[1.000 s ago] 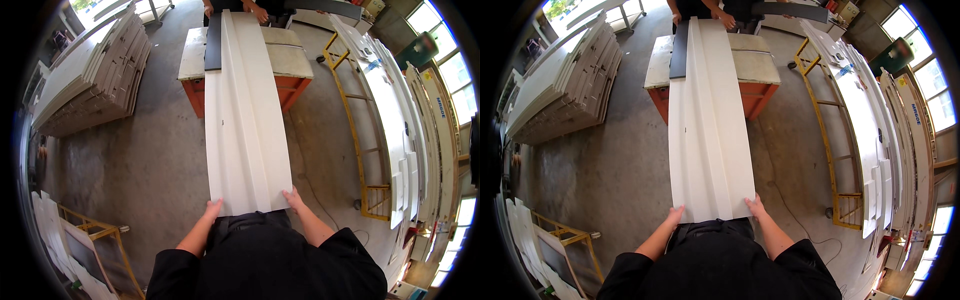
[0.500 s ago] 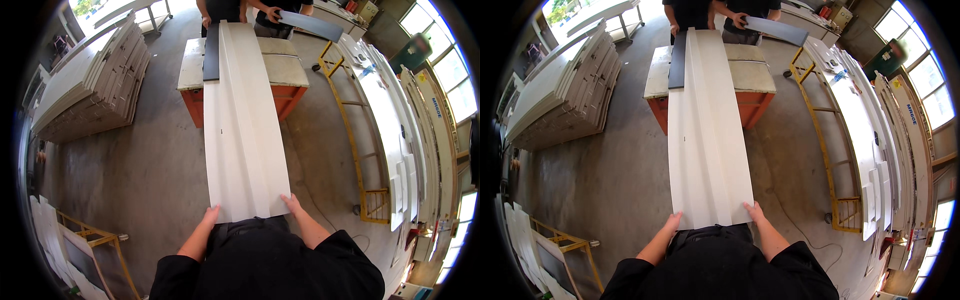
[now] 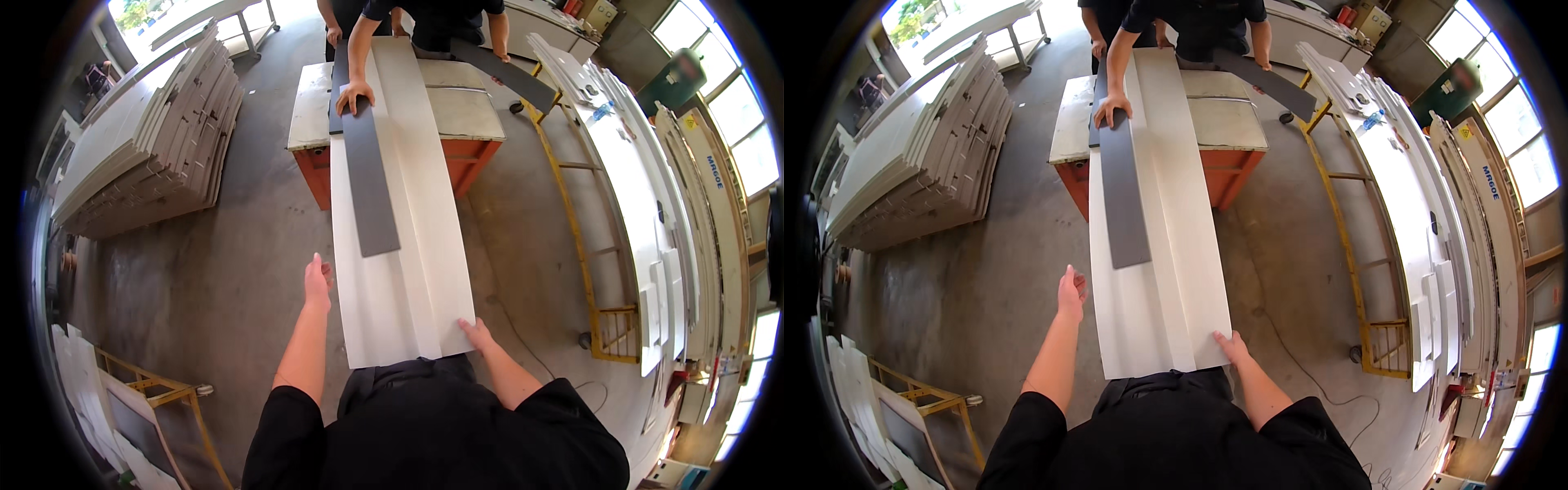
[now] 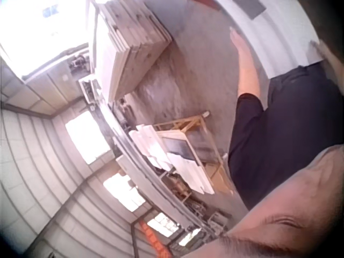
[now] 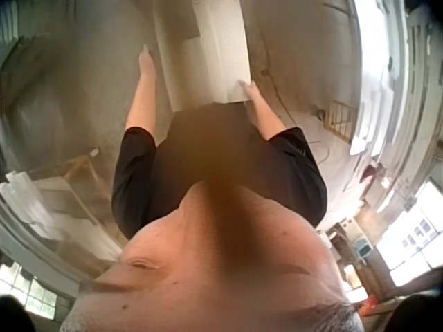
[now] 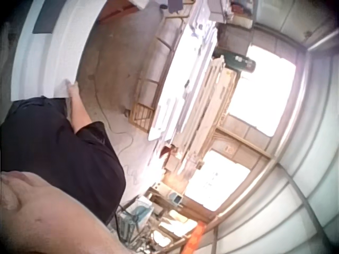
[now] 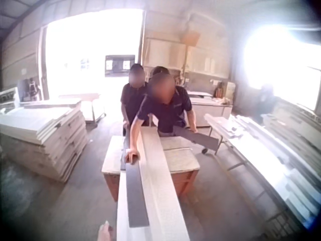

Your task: The person handles large white panels in a workshop, placing them on a table and securing them with a white strap. They then lift the panel and stack it onto a pile of similar panels. The person repeats this process with another panel, coordinating with a coworker to move and stack the materials.

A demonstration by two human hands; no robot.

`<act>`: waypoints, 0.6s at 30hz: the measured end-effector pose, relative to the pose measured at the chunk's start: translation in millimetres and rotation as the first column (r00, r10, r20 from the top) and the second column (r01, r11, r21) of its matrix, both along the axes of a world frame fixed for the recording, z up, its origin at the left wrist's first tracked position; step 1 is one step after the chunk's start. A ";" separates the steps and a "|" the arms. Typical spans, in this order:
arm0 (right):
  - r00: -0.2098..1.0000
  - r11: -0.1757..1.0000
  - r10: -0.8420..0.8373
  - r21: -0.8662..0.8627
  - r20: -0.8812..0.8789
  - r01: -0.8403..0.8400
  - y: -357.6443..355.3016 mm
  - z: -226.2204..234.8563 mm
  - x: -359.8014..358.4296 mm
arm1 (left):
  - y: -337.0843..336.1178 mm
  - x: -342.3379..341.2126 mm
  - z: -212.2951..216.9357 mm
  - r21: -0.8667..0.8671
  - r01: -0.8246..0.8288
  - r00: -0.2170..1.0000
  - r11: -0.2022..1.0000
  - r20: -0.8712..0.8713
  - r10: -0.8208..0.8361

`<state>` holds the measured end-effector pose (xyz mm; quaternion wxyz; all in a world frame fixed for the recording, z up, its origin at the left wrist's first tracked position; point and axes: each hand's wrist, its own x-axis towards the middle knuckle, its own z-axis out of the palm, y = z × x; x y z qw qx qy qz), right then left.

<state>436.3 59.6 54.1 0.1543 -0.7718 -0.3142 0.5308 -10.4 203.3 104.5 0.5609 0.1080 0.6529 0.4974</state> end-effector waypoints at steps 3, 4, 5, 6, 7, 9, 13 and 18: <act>1.000 0.999 0.030 0.025 0.001 -0.030 -0.2 -7.2 2.6 | 23.2 4.2 9.9 0.028 0.073 0.997 0.997 -0.036 -0.072; 0.999 0.999 0.038 0.038 -0.010 -0.037 1.1 -14.0 1.8 | 27.9 0.3 -12.8 0.032 0.145 0.969 0.989 -0.208 -0.135; 0.999 0.998 0.034 0.049 -0.019 -0.033 -2.5 -23.6 4.5 | 30.9 -0.1 -27.4 0.020 0.227 0.906 0.974 -0.370 -0.204; 1.000 0.999 0.000 0.036 -0.013 0.001 -11.4 -30.4 11.3 | 32.8 25.5 2.5 -0.113 0.272 0.766 0.956 -0.576 -0.286; 1.000 0.999 0.004 0.035 -0.017 -0.003 -9.6 -33.3 12.1 | 29.3 27.0 -5.8 -0.143 0.289 0.745 0.947 -0.588 -0.316; 1.000 0.999 0.007 0.041 -0.025 -0.006 -6.9 -35.7 11.5 | 17.8 30.3 -30.4 -0.203 0.321 0.702 0.925 -0.604 -0.376; 1.000 1.000 0.005 0.025 -0.017 -0.004 -7.0 -26.2 10.0 | -3.0 62.1 0.2 -0.432 0.385 0.475 0.815 -0.665 -0.577; 0.999 0.999 0.034 -0.019 -0.035 -0.035 -2.2 -23.6 10.6 | -30.9 67.2 -21.3 -0.406 0.377 0.459 0.833 -0.699 -0.548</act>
